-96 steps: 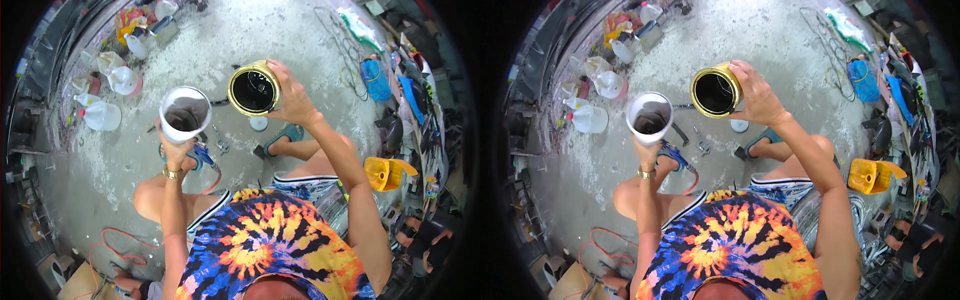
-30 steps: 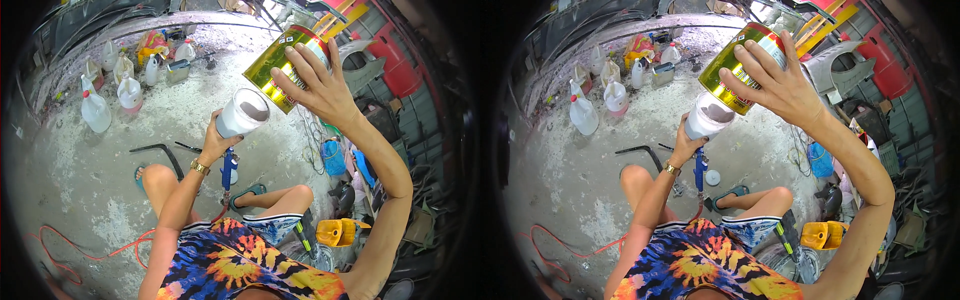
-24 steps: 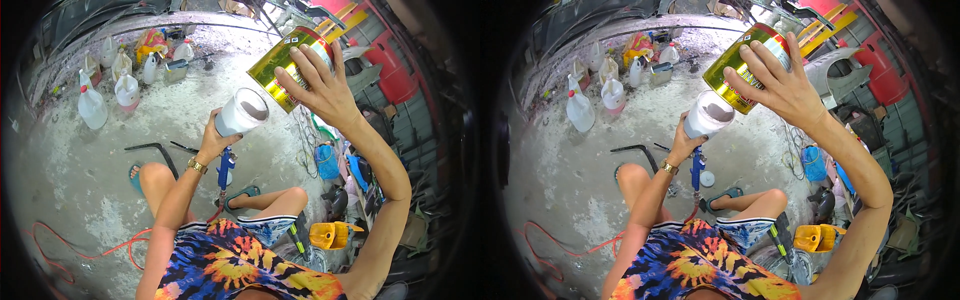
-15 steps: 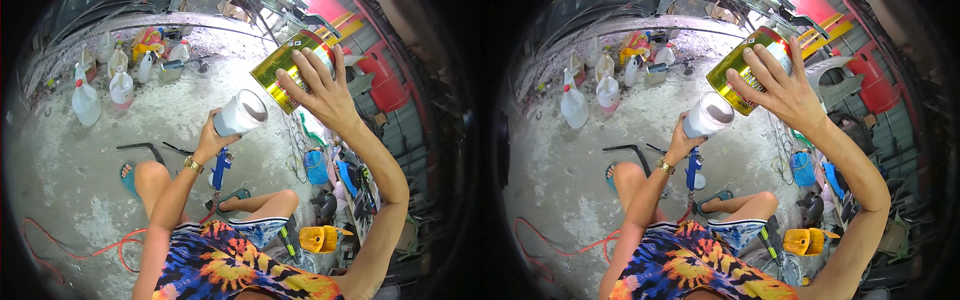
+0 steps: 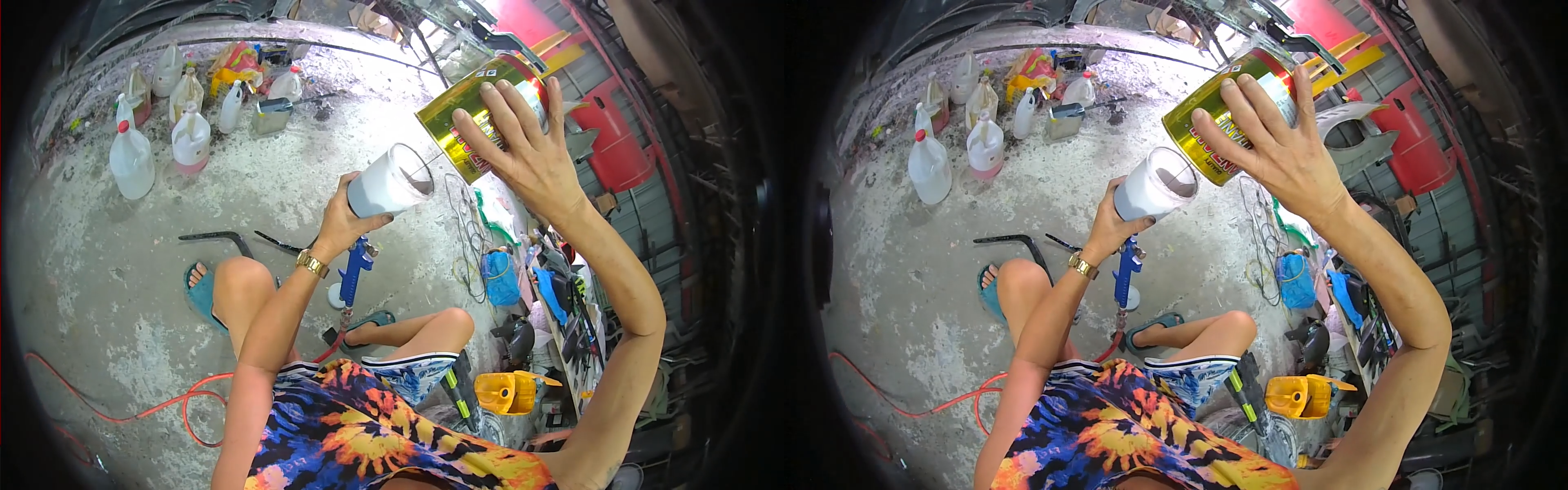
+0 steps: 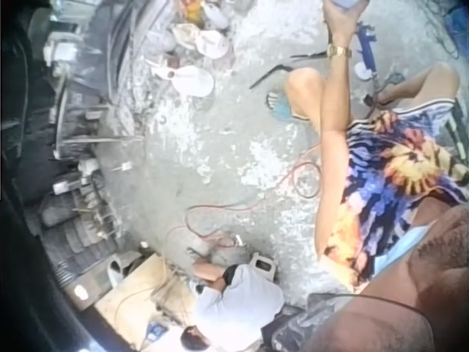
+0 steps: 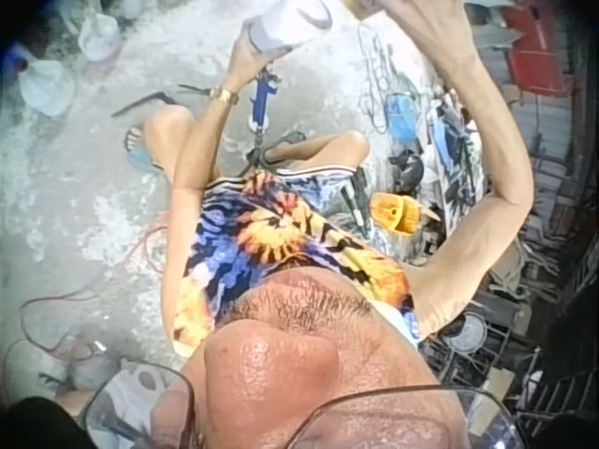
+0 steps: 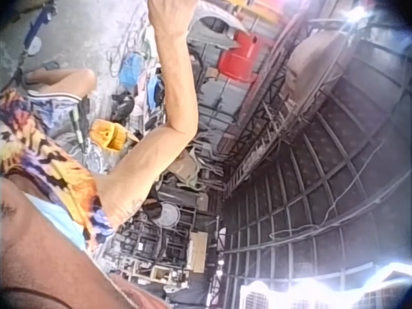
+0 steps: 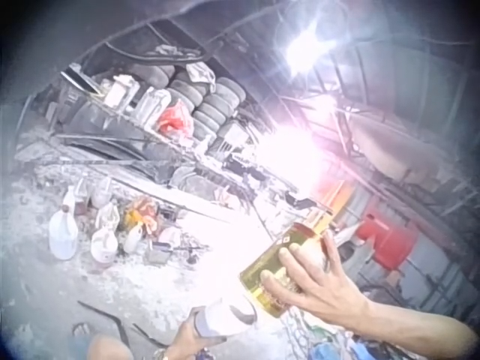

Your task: Preparing a spray gun and automotive trim pieces for painting in a workshop.

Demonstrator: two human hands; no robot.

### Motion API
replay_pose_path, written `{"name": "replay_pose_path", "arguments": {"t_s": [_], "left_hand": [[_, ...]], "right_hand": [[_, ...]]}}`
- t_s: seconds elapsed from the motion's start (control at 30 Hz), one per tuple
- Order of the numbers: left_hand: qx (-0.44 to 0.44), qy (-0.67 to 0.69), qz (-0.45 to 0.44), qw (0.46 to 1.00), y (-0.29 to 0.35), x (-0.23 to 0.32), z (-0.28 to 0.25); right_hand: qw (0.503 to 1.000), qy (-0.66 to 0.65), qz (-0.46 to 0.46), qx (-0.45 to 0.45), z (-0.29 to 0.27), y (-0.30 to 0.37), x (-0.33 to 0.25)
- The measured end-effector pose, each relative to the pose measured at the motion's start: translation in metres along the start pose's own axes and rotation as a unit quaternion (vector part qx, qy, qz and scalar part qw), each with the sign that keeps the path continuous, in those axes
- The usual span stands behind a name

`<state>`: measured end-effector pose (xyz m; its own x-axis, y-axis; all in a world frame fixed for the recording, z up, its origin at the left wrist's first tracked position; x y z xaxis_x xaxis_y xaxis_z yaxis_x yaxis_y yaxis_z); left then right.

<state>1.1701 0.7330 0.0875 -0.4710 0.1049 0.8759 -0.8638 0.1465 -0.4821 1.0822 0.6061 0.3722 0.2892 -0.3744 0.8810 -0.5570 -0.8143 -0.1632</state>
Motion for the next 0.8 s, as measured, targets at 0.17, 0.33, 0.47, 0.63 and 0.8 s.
{"name": "replay_pose_path", "arguments": {"t_s": [0.17, 0.33, 0.47, 0.63, 0.8], "left_hand": [[0.001, -0.001, 0.004, 1.000, 0.0013, -0.0023, 0.0000], [0.007, -0.005, 0.005, 1.000, 0.0027, -0.0023, -0.0004], [0.001, 0.017, 0.006, 1.000, 0.0048, -0.0021, 0.0003], [0.000, 0.019, 0.009, 1.000, 0.0077, -0.0044, 0.0003], [0.005, 0.009, 0.010, 1.000, 0.0088, -0.0094, 0.0018]], "right_hand": [[1.000, -0.002, -0.002, 0.002, -0.0032, -0.0013, -0.0013], [1.000, 0.003, -0.002, 0.001, -0.0069, -0.0009, -0.0016], [1.000, 0.007, -0.003, 0.000, -0.0087, 0.0005, -0.0013], [1.000, 0.007, -0.003, -0.002, -0.0078, -0.0001, -0.0014], [1.000, 0.023, -0.011, -0.005, -0.0082, -0.0011, -0.0033]]}}
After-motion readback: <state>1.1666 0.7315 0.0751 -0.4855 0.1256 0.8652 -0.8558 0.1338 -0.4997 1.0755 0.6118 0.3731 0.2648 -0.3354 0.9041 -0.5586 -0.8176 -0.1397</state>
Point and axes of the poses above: each hand's wrist, its own y-axis away from the middle knuckle, its own z-axis out of the palm, x = y × z, the point moved 2 cm from there along -y, towards the middle knuckle, and after that the axes turned 7 degrees about -y, right-handed, at the moved point
